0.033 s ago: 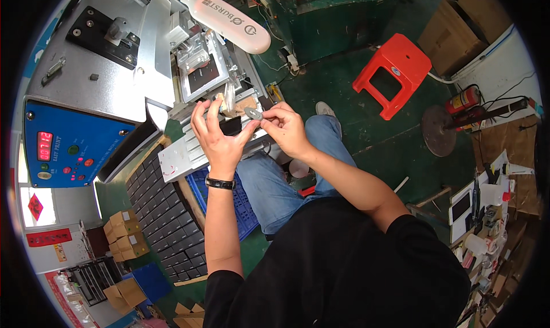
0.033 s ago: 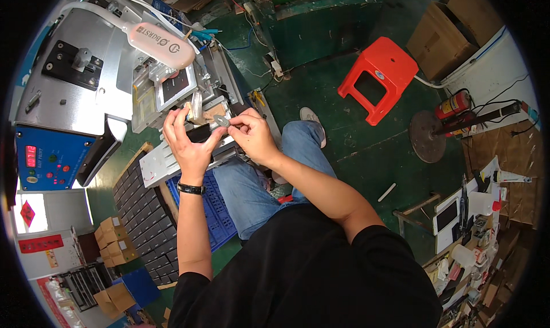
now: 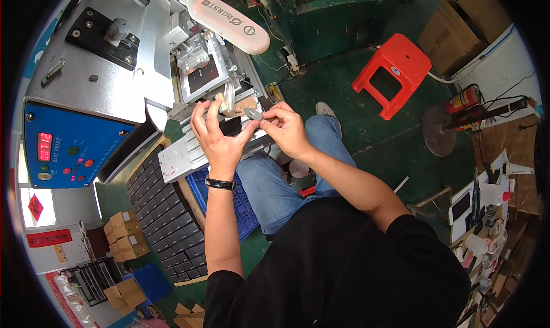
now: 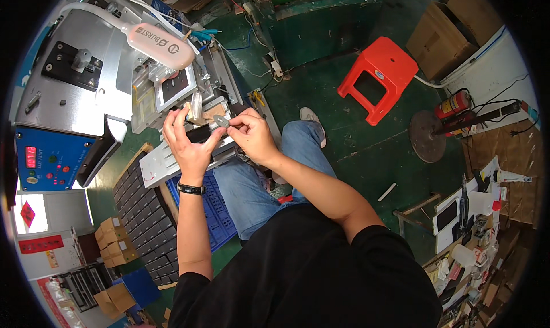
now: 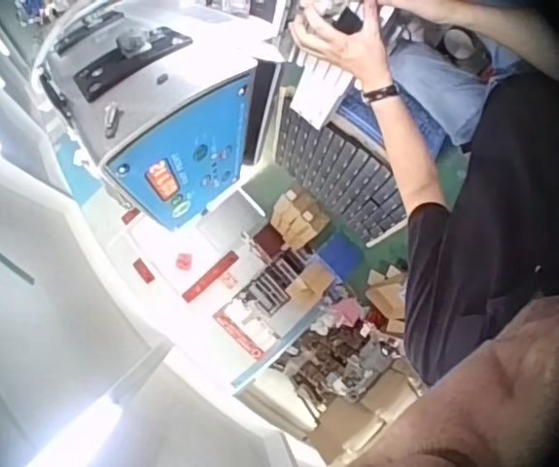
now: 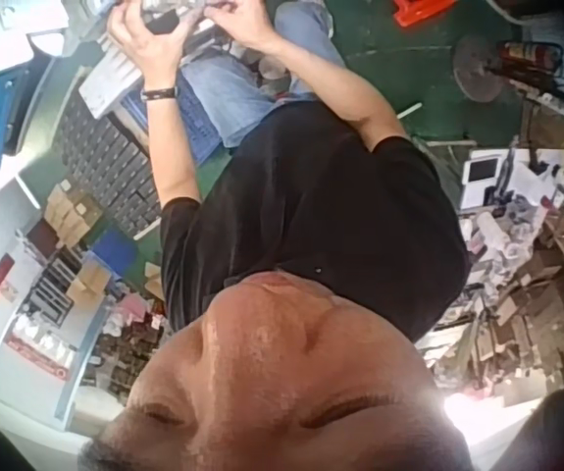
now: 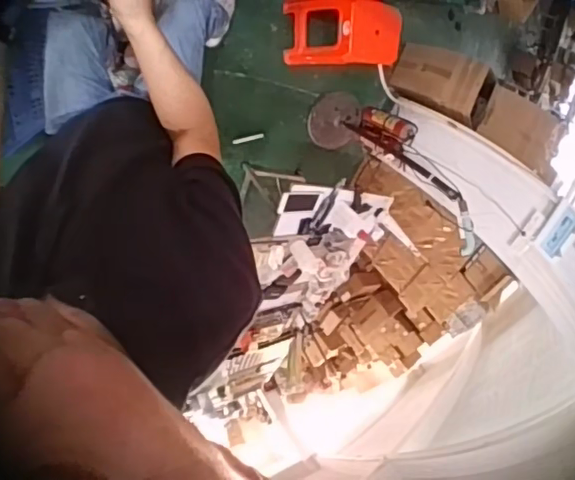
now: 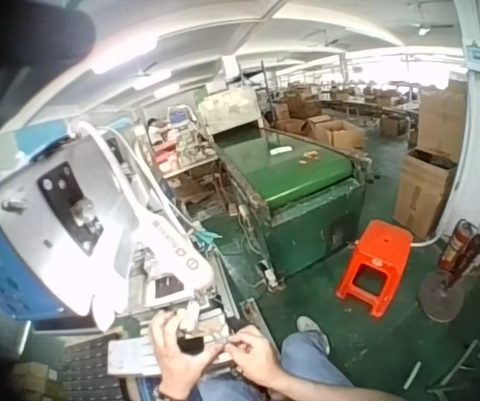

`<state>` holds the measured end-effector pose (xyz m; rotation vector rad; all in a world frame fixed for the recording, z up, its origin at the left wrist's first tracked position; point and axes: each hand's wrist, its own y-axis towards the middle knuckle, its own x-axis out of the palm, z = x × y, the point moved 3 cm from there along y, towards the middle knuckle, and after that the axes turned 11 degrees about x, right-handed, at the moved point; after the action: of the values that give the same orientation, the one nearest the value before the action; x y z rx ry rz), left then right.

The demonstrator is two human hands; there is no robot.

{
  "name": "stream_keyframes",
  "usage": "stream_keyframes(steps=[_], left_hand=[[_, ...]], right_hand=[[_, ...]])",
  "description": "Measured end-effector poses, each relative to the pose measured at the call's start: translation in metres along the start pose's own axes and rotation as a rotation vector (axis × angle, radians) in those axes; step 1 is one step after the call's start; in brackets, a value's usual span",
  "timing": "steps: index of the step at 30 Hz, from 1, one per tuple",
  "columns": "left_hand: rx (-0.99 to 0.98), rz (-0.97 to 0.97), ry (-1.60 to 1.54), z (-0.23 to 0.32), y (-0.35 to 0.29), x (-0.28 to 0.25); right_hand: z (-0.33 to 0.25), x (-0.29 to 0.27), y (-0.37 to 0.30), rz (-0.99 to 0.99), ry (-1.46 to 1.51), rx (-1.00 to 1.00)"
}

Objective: Adjusting and cleaning a pad printing machine on a production floor.

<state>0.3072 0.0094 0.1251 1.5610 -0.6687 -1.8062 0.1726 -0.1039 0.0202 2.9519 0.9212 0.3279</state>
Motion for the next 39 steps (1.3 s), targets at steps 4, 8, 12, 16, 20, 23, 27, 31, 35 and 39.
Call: stream_keyframes(steps=[4,8,12,16,20,23,27,31,35,39], left_hand=[[0.006,-0.005,0.020,0.000,0.000,-0.001],[0.008,-0.002,0.011,0.001,0.001,-0.001],[0.007,0.001,0.006,0.001,0.000,-0.001],[0.014,0.006,0.000,0.000,0.000,-0.001],[0.011,0.002,0.000,0.001,0.000,-0.001],[0.007,0.004,-0.002,0.001,0.000,-0.001],[0.007,-0.003,-0.003,0.001,-0.001,0.000],[0.009,0.000,-0.007,0.000,-0.001,0.000],[0.010,0.003,-0.005,0.000,-0.001,0.001],[0.007,-0.003,0.001,0.000,-0.002,0.000]], right_hand=[[0.004,0.004,0.005,-0.036,0.138,0.143],[0.004,0.002,0.009,-0.105,0.104,0.182],[0.003,-0.003,0.003,-0.132,0.187,0.131],[0.004,-0.005,0.001,-0.103,0.062,0.070],[0.007,-0.001,0.006,-0.063,0.098,0.118],[0.007,0.003,0.010,-0.067,0.104,0.176],[0.005,0.002,0.011,-0.106,0.075,0.253],[-0.002,-0.005,0.007,-0.129,0.076,0.128],[-0.004,-0.005,0.004,-0.083,-0.051,0.037],[0.002,0.003,0.008,-0.077,0.112,0.164]])
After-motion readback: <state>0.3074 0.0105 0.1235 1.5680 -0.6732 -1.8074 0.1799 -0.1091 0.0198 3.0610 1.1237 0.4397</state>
